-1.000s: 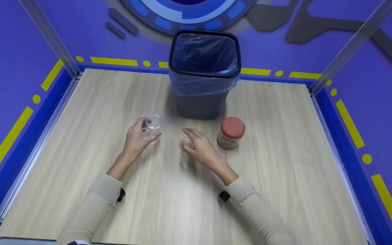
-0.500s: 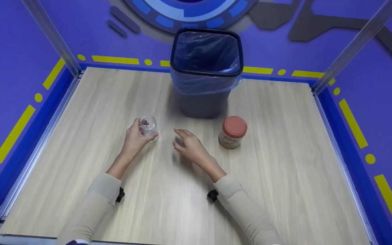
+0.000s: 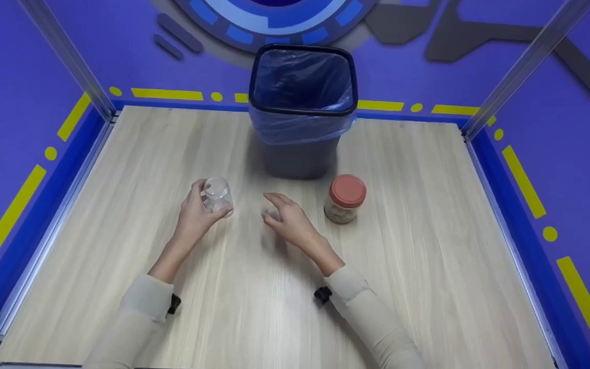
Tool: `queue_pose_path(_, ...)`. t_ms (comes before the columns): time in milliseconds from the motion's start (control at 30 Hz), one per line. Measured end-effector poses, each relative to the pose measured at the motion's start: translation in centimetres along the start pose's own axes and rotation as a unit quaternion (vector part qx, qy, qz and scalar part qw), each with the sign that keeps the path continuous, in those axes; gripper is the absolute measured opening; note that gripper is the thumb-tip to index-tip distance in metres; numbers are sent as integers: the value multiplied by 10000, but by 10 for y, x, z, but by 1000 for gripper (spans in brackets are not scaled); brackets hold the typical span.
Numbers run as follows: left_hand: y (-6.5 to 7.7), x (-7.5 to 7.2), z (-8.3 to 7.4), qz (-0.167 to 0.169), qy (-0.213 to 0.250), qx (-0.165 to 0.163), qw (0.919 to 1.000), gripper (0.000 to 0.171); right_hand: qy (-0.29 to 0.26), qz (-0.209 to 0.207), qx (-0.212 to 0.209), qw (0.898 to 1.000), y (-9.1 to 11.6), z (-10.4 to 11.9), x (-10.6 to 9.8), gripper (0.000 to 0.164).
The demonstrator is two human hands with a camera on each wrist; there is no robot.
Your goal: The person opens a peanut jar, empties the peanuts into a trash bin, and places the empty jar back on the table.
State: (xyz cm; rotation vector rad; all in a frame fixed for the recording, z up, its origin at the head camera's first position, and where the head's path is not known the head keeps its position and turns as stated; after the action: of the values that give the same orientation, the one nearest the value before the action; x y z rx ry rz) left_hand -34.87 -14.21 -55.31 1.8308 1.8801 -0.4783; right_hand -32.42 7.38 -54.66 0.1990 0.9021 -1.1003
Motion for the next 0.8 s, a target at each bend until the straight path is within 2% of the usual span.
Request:
queue_pose_path(133, 9, -12, -16, -249, -130, 261, 9993, 93, -18, -81, 55, 10000, 5, 3, -15, 53)
queue_pose_path(233, 17, -19, -35, -603, -394, 669, 9952, 94, 70, -168, 100, 9998, 9, 6, -30, 53)
queue_pose_path(300, 23, -23, -50, -870, -523, 1056, 9892, 93, 148, -266, 83, 9995, 12, 8, -41, 53)
queue_pose_path(433, 36, -23, -81, -1259, -530, 1907, 9721, 88, 314, -534, 20, 9981, 21, 13, -67, 53)
queue_pose_path(533, 45, -15, -100, -1326, -571, 2377, 9605, 86, 442, -817, -57, 9957, 28, 15, -90, 52)
queue_pose_path(633, 52, -1, -116, -1218, -646, 2720, 9524, 86, 584, -1092, -102, 9923, 37, 15, -111, 51)
queue_pose_path(700, 55, 10, -123, -1077, -634, 2886, 9493, 86, 682, -1239, -90, 9899, 42, 14, -124, 51)
queue_pose_path(800, 58, 33, -129, -741, -562, 2961, 9506, 86, 800, -1357, 7, 9875, 51, 9, -139, 49)
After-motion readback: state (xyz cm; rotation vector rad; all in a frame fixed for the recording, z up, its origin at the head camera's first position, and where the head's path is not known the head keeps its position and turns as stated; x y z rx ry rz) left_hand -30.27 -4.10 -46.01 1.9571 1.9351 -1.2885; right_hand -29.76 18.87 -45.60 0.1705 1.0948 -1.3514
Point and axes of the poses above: each hand's wrist, its own y-axis away from the middle knuckle, its own x-axis out of the palm, z = x × y, the point moved 10 cm from there along -y, towards the middle knuckle, and after that the axes turned 10 degrees about -x, right-handed, at the moved point
